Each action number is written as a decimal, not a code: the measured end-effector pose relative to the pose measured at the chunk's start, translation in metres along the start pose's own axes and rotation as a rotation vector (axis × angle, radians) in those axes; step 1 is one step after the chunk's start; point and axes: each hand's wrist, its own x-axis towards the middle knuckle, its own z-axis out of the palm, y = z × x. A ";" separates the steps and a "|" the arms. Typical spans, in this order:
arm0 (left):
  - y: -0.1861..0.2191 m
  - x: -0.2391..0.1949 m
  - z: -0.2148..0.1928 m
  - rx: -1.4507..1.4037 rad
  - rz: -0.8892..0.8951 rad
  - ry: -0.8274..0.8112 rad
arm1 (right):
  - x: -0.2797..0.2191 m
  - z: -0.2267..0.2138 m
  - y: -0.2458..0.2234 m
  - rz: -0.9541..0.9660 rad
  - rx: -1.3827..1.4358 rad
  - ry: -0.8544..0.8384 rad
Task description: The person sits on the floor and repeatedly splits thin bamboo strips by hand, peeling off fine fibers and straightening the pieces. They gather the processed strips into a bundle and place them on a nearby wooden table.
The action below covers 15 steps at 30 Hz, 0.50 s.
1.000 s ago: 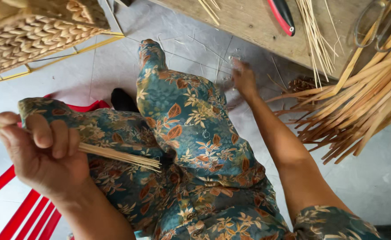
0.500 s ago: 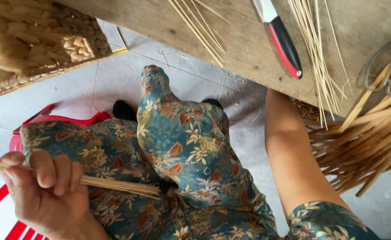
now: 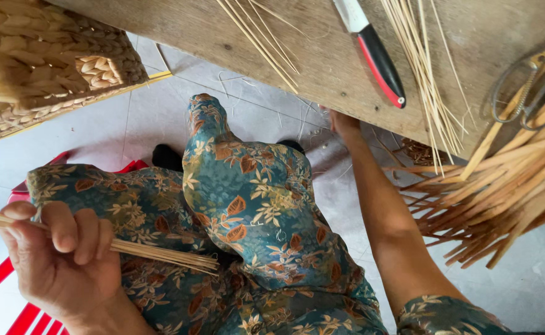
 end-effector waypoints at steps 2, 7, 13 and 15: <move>0.000 0.000 0.003 -0.015 0.014 -0.036 | -0.055 0.003 -0.006 -0.036 0.628 0.017; -0.004 -0.006 0.013 0.119 0.095 -0.129 | -0.156 -0.004 -0.016 -0.211 0.547 0.076; -0.007 -0.023 0.000 -0.004 0.128 -0.272 | -0.191 0.007 0.004 -0.191 0.439 -0.046; -0.008 -0.028 -0.007 -0.067 0.136 -0.288 | -0.186 0.018 0.012 -0.146 0.310 -0.025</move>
